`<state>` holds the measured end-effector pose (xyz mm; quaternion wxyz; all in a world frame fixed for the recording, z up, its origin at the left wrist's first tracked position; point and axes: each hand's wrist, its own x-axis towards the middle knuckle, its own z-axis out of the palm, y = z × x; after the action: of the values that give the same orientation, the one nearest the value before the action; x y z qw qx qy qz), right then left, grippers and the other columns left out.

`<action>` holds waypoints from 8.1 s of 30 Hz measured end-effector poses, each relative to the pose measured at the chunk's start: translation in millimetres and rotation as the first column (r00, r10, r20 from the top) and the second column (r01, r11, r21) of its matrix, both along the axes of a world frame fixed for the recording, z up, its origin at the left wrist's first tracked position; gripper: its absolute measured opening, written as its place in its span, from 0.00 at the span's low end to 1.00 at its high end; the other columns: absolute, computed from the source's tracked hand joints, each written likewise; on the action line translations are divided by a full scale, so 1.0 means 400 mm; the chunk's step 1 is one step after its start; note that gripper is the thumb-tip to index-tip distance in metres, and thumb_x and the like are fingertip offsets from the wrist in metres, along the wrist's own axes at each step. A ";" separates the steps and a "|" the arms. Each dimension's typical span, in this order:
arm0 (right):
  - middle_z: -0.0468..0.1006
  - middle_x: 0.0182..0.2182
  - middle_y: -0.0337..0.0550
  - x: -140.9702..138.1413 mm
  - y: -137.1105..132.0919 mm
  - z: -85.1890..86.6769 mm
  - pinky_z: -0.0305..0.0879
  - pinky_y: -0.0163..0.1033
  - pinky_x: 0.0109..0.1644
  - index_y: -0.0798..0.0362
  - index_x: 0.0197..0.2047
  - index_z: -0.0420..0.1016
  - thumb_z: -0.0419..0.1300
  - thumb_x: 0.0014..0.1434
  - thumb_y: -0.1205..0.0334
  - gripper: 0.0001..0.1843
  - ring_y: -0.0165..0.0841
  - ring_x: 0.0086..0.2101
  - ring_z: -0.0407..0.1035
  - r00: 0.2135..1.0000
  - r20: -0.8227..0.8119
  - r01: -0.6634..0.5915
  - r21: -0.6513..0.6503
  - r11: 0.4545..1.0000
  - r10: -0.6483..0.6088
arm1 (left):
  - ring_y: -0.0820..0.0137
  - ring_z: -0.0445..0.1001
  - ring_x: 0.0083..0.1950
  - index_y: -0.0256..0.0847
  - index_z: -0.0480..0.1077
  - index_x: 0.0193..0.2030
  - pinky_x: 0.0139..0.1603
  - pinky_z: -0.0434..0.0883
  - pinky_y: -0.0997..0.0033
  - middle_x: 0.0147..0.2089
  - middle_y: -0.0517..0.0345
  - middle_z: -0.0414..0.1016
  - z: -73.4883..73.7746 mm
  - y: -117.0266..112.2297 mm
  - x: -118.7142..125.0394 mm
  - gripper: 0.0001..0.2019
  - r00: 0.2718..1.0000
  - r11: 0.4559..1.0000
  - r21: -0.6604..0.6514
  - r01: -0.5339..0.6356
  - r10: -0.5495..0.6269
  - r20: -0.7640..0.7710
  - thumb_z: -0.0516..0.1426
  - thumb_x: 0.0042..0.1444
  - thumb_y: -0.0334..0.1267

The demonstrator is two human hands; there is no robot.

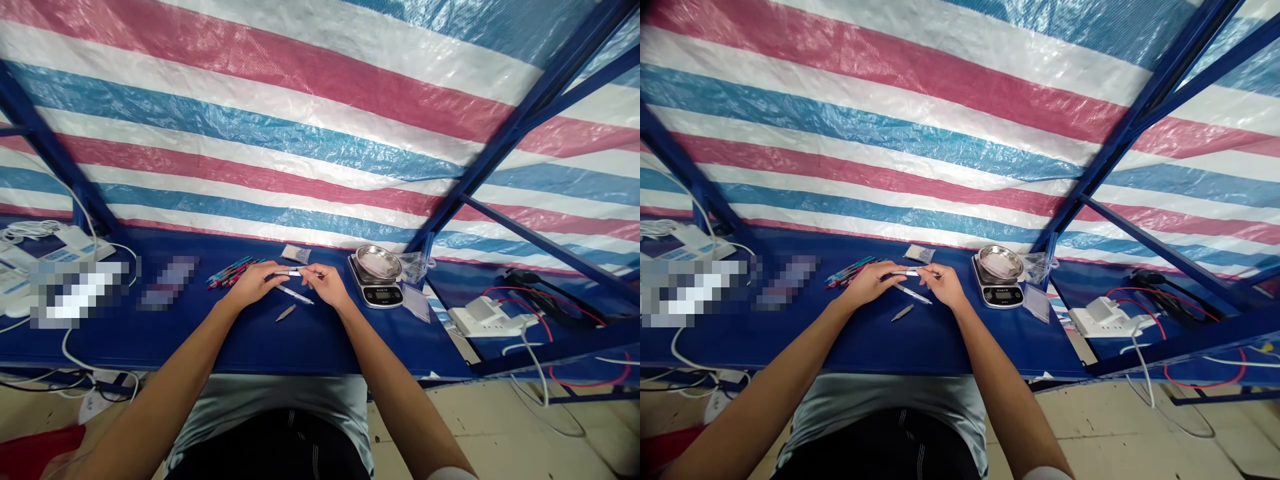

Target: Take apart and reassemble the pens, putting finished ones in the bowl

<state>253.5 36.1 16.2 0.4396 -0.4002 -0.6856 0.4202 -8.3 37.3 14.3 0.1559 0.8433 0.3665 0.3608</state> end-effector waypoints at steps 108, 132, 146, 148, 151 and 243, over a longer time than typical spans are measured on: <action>0.83 0.36 0.43 0.074 0.037 -0.022 0.70 0.40 0.40 0.51 0.40 0.81 0.72 0.55 0.46 0.18 0.36 0.36 0.74 0.995 -0.004 0.098 -0.076 0.992 -0.099 | 0.58 0.78 0.52 0.42 0.70 0.59 0.56 0.72 0.57 0.51 0.50 0.79 0.006 -0.006 -0.012 0.16 0.966 0.953 -0.164 -0.253 0.259 0.018 0.49 0.74 0.47; 0.85 0.42 0.45 0.026 0.002 -0.017 0.69 0.40 0.46 0.49 0.50 0.84 0.59 0.73 0.52 0.14 0.37 0.40 0.77 0.940 0.321 -0.187 0.209 0.960 0.114 | 0.63 0.76 0.42 0.46 0.81 0.58 0.44 0.70 0.66 0.43 0.51 0.79 -0.011 -0.006 0.007 0.19 0.989 0.999 0.007 0.037 -0.036 -0.141 0.51 0.76 0.49; 0.80 0.43 0.47 0.024 0.023 -0.048 0.68 0.45 0.54 0.50 0.46 0.79 0.61 0.69 0.66 0.05 0.40 0.45 0.73 0.887 0.452 -0.078 0.347 0.935 -0.094 | 0.64 0.75 0.38 0.45 0.82 0.57 0.42 0.70 0.65 0.40 0.52 0.78 -0.003 -0.005 0.003 0.23 0.991 0.995 -0.030 -0.095 0.092 -0.096 0.51 0.75 0.54; 0.80 0.43 0.48 0.014 0.027 -0.055 0.68 0.49 0.58 0.50 0.45 0.80 0.62 0.69 0.67 0.05 0.43 0.47 0.72 0.859 0.496 -0.077 0.372 0.925 -0.128 | 0.64 0.75 0.38 0.45 0.82 0.56 0.41 0.69 0.65 0.40 0.52 0.78 -0.007 -0.004 0.005 0.22 0.991 0.995 -0.031 -0.097 0.094 -0.092 0.51 0.75 0.54; 0.80 0.47 0.50 0.003 0.023 -0.051 0.67 0.53 0.61 0.49 0.51 0.81 0.64 0.69 0.63 0.08 0.45 0.51 0.71 0.851 0.500 -0.068 0.410 0.910 -0.161 | 0.63 0.75 0.39 0.45 0.82 0.54 0.40 0.68 0.65 0.39 0.52 0.77 -0.004 -0.007 0.009 0.23 0.993 0.995 -0.036 -0.089 0.086 -0.084 0.51 0.75 0.55; 0.82 0.37 0.41 -0.015 0.044 -0.040 0.76 0.44 0.46 0.48 0.41 0.77 0.72 0.58 0.46 0.17 0.38 0.38 0.78 0.987 -0.159 -0.047 -0.055 0.997 0.037 | 0.67 0.73 0.33 0.45 0.75 0.65 0.41 0.69 0.67 0.35 0.61 0.77 0.002 -0.004 0.016 0.24 0.944 0.948 -0.223 -0.227 0.271 0.191 0.59 0.69 0.55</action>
<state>247.5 53.7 0.3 0.4716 -0.3639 -0.6444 0.4795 -1.9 35.7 15.1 0.2313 0.7254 0.4852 0.4300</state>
